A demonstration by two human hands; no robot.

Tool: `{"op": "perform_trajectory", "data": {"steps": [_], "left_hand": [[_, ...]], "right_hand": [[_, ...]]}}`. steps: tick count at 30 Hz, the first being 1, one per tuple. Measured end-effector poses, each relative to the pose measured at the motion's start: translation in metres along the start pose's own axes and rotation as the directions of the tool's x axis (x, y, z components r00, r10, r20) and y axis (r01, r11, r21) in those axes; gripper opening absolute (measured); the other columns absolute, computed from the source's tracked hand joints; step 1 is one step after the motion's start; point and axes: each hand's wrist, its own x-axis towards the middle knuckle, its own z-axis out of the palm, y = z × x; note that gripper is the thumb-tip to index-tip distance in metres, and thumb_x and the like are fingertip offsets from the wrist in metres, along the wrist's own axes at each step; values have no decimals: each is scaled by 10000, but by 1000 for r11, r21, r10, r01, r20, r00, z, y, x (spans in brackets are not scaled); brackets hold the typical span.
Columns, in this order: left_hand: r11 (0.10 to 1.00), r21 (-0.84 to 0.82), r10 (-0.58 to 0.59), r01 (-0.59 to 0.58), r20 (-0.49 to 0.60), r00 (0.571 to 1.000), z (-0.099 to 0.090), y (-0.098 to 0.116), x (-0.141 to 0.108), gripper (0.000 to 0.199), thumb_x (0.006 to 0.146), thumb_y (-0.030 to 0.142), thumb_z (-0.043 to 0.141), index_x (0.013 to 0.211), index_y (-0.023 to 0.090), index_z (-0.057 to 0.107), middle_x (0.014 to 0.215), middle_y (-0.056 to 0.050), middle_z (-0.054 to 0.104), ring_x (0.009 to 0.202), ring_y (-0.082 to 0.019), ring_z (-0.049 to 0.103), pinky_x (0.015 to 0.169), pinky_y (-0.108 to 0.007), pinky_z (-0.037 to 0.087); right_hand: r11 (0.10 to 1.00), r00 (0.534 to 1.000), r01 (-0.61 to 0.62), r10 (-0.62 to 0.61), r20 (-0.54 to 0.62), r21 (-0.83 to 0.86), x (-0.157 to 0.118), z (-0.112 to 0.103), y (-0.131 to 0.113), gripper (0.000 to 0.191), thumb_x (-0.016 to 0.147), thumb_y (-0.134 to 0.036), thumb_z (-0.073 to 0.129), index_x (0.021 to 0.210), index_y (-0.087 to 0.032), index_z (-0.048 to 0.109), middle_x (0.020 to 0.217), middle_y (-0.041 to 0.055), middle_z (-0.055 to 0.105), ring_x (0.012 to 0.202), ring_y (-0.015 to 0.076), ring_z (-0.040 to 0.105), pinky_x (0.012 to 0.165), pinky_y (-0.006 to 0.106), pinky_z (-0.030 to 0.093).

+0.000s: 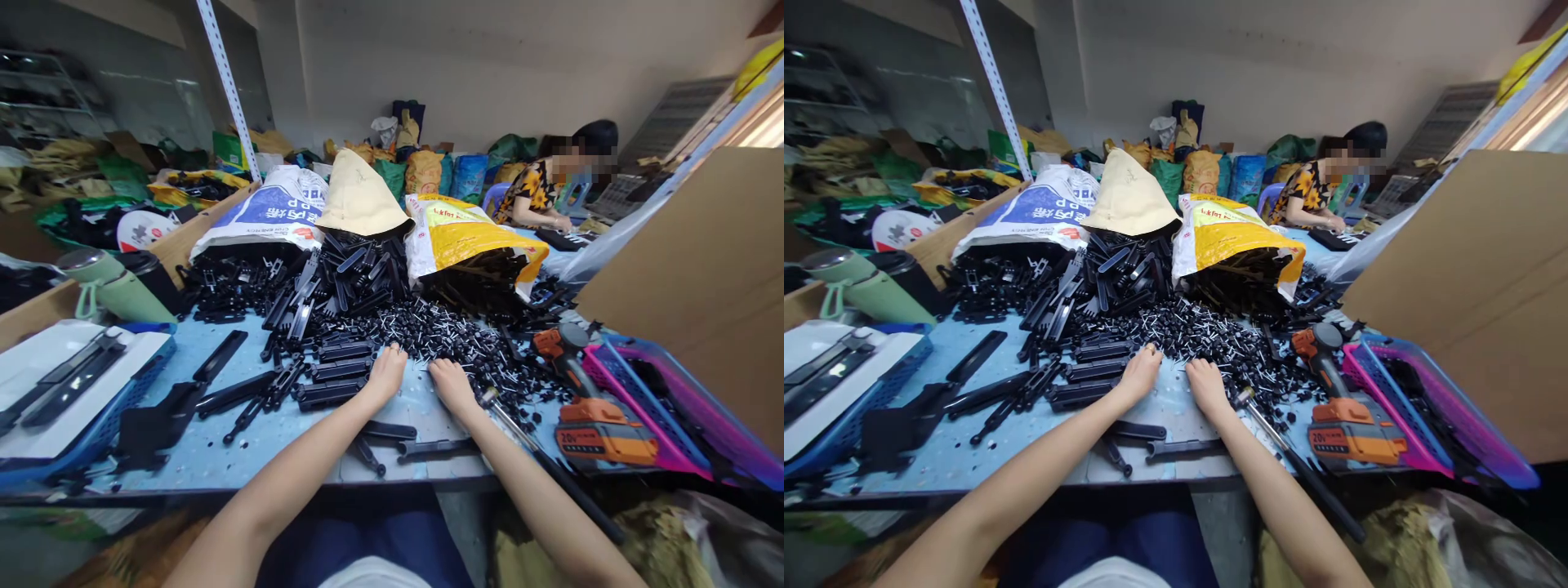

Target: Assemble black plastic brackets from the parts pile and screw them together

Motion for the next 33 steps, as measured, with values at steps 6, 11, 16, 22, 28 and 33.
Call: {"op": "perform_trajectory", "data": {"steps": [6, 11, 16, 22, 28, 33], "left_hand": [[973, -223, -100, 65, -152, 983, -33, -20, -68, 189, 853, 221, 405, 984, 160, 528, 937, -59, 598, 818, -142, 582, 750, -277, 472], [780, -598, -388, 184, -230, 892, -30, -43, -138, 235, 812, 343, 472, 917, 167, 588, 822, -37, 639, 735, -158, 622, 691, -296, 517], [875, -448, -357, 186, -335, 872, -29, -46, -150, 228, 827, 325, 446, 894, 164, 594, 842, -53, 638, 778, -173, 616, 703, -310, 510], [999, -52, -11, -3, -267, 964, -36, -41, -150, 237, 869, 222, 374, 977, 174, 580, 931, -81, 633, 873, -197, 591, 798, -349, 461], [970, 141, 210, -198, -84, 974, -38, -46, -146, 321, 886, 139, 270, 1067, 121, 535, 923, -131, 621, 887, -210, 575, 779, -377, 446], [939, 143, 326, -312, -82, 942, -41, -58, -144, 304, 888, 147, 276, 1055, 122, 528, 785, -97, 624, 776, -182, 589, 701, -341, 461]], "right_hand": [[960, 999, 39, -39, -7, 277, -21, -12, -10, 133, 847, -186, 451, 924, -164, 557, 912, 57, 572, 796, 138, 551, 702, 234, 409], [794, 983, 75, -159, 88, 603, -56, -42, -30, 111, 803, -204, 518, 840, -187, 622, 805, 27, 632, 743, 136, 573, 671, 231, 429], [870, 950, 133, -249, 190, 475, -57, -55, -42, 170, 803, -142, 483, 781, -174, 648, 768, 38, 619, 714, 135, 567, 669, 220, 406], [944, 916, 282, -319, 243, 173, -53, -54, -59, 211, 815, -87, 425, 703, -146, 595, 738, 57, 560, 672, 138, 527, 602, 219, 349], [919, 890, 375, -394, 228, 122, -52, -56, -65, 155, 786, -58, 454, 737, -149, 568, 761, 56, 574, 721, 157, 528, 610, 224, 343], [926, 913, 290, -343, 220, 242, -48, -60, -61, 127, 785, -81, 484, 753, -154, 583, 763, 46, 601, 732, 146, 542, 650, 215, 356]]}}
